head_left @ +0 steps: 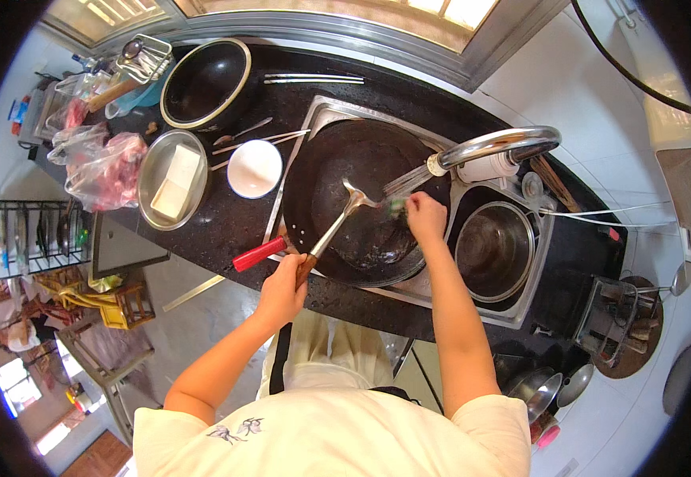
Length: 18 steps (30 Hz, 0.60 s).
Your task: The person washes a white bowl with a green sponge under running water in a kitchen sink. They then move to the stove, use a spatula to transfer food from a wok into the bowl, and return to the sink to wash the wok and spatula with the sponge.
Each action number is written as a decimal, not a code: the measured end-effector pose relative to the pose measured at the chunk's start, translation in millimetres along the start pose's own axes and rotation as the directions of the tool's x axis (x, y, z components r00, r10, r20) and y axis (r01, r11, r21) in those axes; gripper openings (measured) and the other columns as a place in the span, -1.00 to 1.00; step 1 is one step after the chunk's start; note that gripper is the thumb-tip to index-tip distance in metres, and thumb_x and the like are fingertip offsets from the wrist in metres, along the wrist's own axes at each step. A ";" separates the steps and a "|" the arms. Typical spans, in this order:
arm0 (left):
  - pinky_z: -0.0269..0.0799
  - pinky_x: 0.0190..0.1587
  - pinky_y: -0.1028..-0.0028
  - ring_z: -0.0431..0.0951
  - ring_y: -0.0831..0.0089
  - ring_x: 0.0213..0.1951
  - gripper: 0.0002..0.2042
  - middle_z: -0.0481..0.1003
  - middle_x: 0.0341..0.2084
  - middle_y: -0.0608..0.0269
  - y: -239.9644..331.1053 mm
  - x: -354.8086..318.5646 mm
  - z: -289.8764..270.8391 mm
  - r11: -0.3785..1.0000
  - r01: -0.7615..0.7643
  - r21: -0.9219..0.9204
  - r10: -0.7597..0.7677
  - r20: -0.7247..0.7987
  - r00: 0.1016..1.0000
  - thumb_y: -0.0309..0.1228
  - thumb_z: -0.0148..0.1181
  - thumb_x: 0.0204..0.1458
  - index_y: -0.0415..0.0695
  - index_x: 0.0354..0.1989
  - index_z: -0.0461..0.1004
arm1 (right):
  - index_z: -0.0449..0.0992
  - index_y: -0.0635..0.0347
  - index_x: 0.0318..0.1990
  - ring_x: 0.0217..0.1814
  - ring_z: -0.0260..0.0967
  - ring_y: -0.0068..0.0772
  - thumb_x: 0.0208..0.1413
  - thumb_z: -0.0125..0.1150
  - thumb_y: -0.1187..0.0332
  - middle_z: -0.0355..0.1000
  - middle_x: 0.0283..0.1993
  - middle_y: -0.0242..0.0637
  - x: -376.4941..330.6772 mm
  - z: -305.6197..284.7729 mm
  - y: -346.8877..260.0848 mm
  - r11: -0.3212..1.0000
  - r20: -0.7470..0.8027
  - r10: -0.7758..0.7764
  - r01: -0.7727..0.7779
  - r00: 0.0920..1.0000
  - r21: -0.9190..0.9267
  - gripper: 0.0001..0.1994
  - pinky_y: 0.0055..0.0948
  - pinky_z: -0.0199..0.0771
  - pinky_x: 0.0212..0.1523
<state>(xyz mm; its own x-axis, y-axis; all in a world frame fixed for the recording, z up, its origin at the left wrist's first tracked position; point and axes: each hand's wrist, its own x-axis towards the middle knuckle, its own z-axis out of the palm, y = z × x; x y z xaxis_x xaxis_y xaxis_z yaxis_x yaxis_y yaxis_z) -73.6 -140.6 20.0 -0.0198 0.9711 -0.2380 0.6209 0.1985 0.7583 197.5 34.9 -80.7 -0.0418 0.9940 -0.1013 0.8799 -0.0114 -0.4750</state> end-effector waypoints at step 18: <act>0.43 -0.18 0.33 0.48 -0.06 -0.15 -0.53 0.43 -0.20 -0.07 6.7 11.5 29.4 0.988 -0.145 -0.058 0.154 0.207 0.966 -0.64 0.14 -0.11 -0.17 0.04 0.23 | 0.31 0.22 -0.03 0.23 0.03 0.08 0.10 0.01 0.14 0.18 0.13 -0.02 29.1 12.2 6.7 0.985 0.080 0.070 -0.081 0.994 0.150 -0.62 -0.04 -0.06 0.24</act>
<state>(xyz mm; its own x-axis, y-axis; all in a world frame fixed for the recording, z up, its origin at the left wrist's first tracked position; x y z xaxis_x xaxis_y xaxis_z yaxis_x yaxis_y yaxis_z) -46.6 -132.1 4.6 0.2388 0.9413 -0.2386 0.5705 0.0629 0.8189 196.5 62.4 -97.5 -0.0183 0.9788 -0.2040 0.7992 -0.1083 -0.5912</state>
